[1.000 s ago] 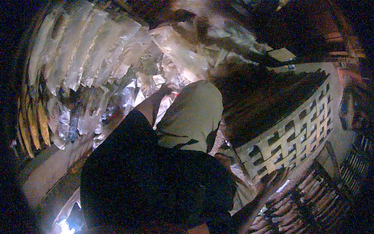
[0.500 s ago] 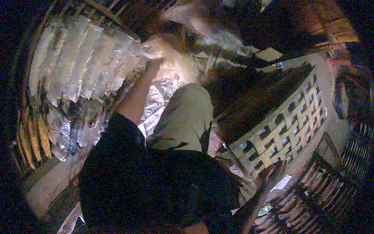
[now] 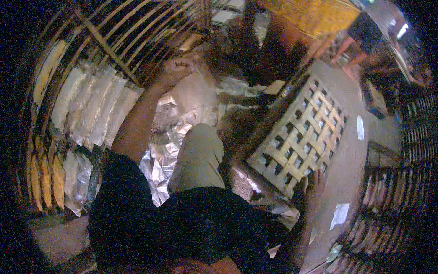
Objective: The person sits on the floor and repeatedly wraps flat, rectangular items in clear plastic bags. They place each wrapped item into a wooden lattice tray, then stack the trays on a nearby rack. The process involves picking up items, wrapping them, and organizing them into trays.
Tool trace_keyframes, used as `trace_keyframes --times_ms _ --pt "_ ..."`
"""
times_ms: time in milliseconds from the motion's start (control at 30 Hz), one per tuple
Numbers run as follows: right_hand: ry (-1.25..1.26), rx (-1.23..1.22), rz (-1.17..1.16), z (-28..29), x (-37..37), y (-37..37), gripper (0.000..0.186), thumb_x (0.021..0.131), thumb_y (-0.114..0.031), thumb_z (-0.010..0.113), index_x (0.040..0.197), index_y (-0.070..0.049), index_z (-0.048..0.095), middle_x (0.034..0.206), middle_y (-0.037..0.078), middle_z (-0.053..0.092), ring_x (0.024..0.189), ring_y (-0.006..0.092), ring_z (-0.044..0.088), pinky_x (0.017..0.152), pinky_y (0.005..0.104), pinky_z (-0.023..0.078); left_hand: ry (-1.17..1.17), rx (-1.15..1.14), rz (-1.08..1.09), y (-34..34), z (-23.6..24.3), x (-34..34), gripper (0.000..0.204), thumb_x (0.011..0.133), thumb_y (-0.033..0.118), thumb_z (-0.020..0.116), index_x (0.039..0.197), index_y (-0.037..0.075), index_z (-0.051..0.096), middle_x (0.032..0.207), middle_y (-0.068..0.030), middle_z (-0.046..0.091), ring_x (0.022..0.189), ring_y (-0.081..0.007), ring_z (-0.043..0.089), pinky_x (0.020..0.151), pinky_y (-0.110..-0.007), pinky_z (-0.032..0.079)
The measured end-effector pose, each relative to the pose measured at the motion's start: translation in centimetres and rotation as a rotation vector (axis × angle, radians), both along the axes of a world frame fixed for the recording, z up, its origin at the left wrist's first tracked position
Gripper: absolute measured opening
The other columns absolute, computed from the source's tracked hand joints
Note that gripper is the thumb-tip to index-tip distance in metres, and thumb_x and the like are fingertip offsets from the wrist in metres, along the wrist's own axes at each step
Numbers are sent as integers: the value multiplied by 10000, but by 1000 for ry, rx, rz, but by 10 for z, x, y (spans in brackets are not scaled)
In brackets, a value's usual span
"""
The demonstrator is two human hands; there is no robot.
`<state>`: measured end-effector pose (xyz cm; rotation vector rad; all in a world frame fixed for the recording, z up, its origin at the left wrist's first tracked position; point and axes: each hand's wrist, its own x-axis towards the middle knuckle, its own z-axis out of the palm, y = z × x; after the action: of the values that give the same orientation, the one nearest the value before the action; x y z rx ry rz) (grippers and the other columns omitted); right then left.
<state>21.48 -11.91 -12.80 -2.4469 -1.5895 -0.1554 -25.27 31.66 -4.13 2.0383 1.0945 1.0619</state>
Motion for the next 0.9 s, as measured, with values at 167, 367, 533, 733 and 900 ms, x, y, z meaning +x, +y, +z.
trace_keyframes --times_ms 167,367,533,733,900 --pt "172 210 -10 8 6 -2 522 910 -208 668 1376 -65 483 1442 204 451 1338 380 427 1075 465 399 85 181 -94 -48 102 64 215 831 212 739 954 48 677 1050 -76 660 996 -215 617 937 -357 470" --pt "722 300 130 75 -23 23 534 919 -267 682 1375 -63 494 1416 169 496 1331 286 449 1086 421 375 -147 290 -675 -124 193 141 187 775 -81 561 909 37 616 977 -60 620 963 -170 610 888 -305 479" --pt "1133 254 366 94 -43 40 635 895 -289 712 1419 -43 450 1441 132 492 1325 274 461 1116 427 346 -316 190 -1109 -168 252 202 180 830 -114 551 912 37 607 1022 -41 614 966 -154 589 923 -280 437" --pt "1910 621 979 82 -67 25 754 867 -283 724 1460 -1 353 1455 161 445 1350 268 429 1148 448 318 -65 770 -814 -228 277 290 219 848 -46 586 1049 23 638 1072 -116 639 994 -243 649 875 -348 518" --pt "1832 662 603 94 -48 -15 652 879 -179 695 1431 -6 393 1364 177 526 1233 274 542 1040 467 448 155 1046 -631 -216 255 354 215 825 45 630 1037 20 649 1097 -197 621 1036 -355 623 914 -372 505"
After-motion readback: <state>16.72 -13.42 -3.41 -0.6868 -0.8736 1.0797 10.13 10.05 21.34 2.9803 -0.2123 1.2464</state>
